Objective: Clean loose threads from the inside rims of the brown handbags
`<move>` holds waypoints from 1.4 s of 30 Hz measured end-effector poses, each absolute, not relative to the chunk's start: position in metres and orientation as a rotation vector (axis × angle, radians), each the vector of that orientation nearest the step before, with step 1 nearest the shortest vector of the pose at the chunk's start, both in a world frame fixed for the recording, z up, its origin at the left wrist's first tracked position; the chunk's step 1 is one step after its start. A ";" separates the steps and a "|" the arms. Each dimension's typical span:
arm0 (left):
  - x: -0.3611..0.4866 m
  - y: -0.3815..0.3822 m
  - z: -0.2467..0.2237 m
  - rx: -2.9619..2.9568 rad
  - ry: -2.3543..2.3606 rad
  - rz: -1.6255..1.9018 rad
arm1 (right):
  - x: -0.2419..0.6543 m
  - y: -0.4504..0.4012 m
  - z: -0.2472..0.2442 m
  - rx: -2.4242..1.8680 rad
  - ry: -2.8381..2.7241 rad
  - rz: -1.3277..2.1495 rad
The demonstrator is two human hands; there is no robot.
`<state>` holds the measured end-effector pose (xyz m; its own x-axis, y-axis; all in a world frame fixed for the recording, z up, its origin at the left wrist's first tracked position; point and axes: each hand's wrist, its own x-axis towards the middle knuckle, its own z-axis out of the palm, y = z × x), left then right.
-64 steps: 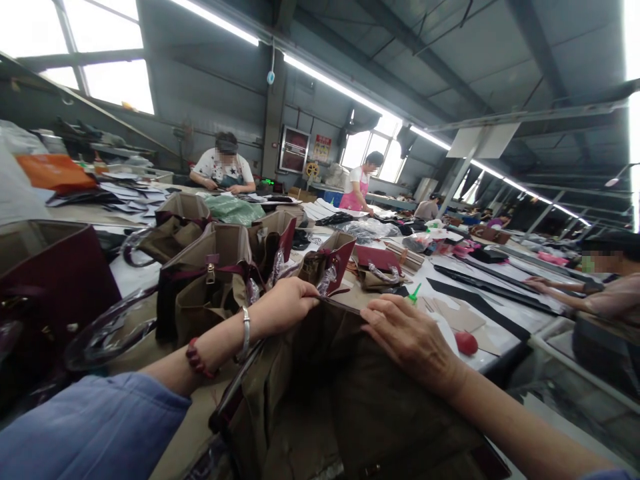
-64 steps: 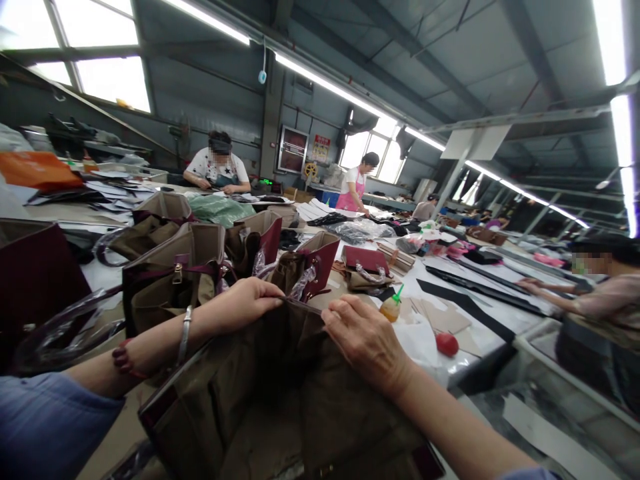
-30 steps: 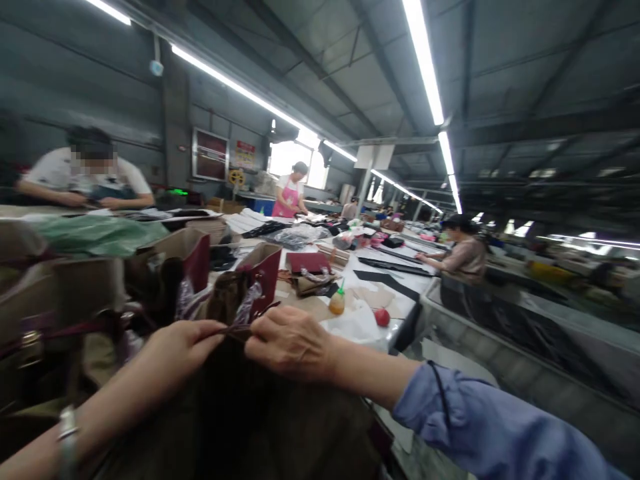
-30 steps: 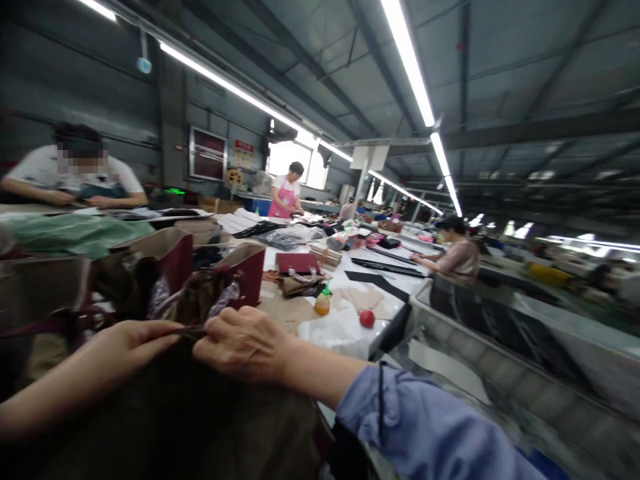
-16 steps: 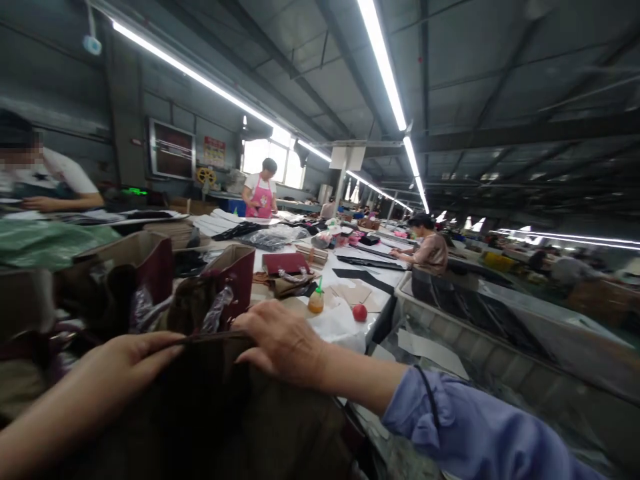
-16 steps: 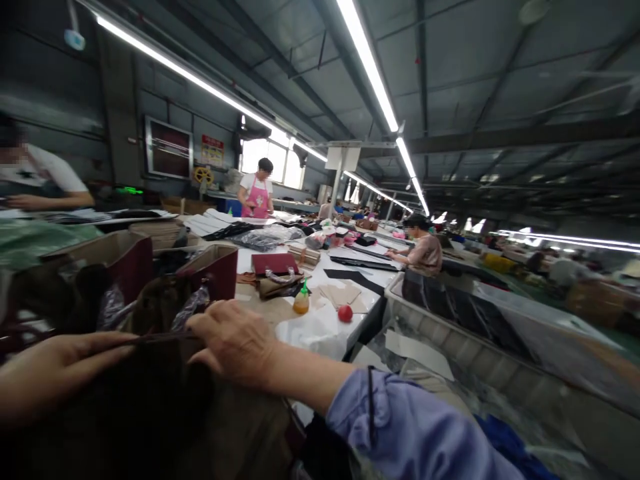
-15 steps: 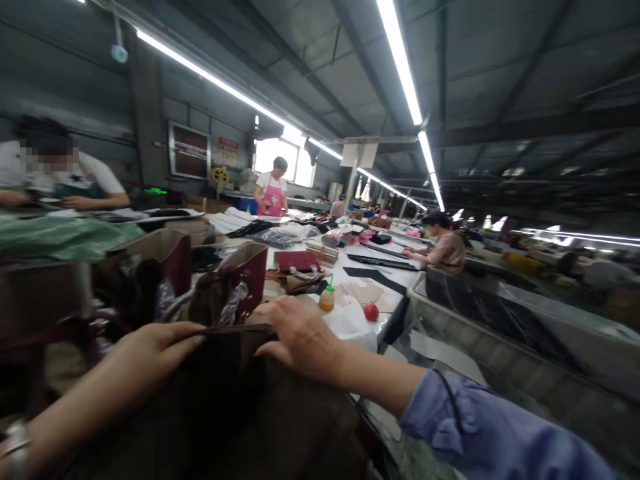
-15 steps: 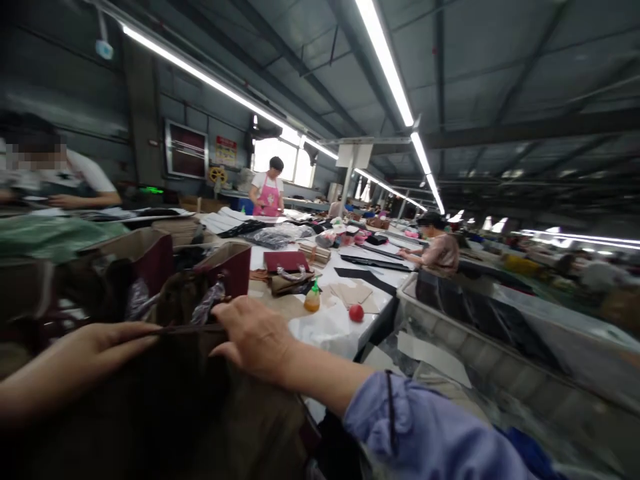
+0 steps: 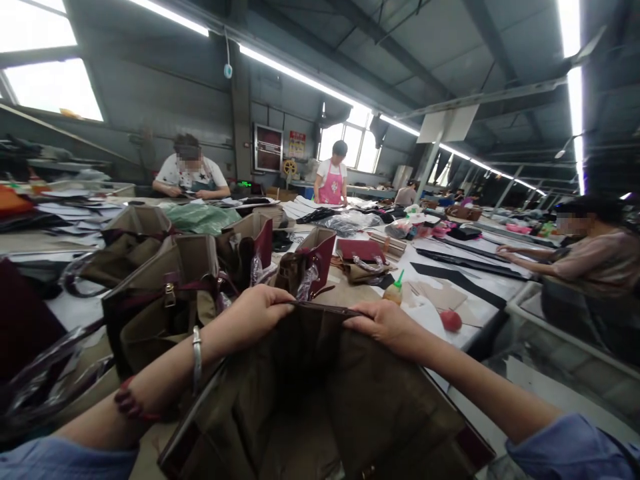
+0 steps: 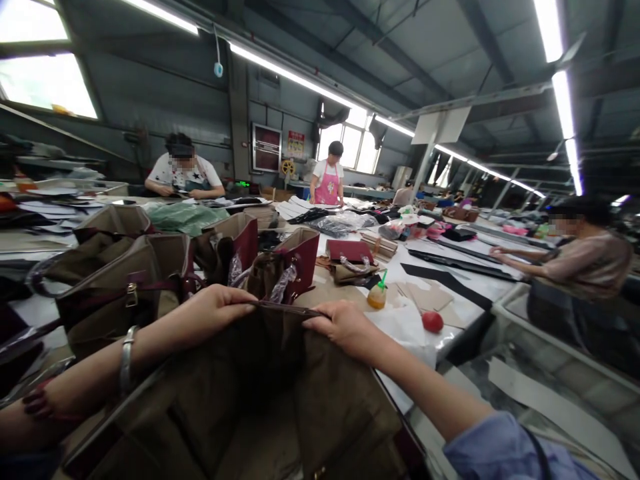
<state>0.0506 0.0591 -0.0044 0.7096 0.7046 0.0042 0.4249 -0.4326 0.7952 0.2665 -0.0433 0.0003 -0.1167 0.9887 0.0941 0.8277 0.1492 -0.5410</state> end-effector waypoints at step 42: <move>0.067 0.072 -0.001 2.073 0.934 0.410 | 0.279 0.001 0.012 -1.761 -2.226 0.469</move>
<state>0.0668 0.0725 -0.0010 0.6734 0.7386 -0.0319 0.4763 -0.4004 0.7829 0.2787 0.0008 0.0121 -0.2287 0.9735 0.0069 0.8880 0.2115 -0.4083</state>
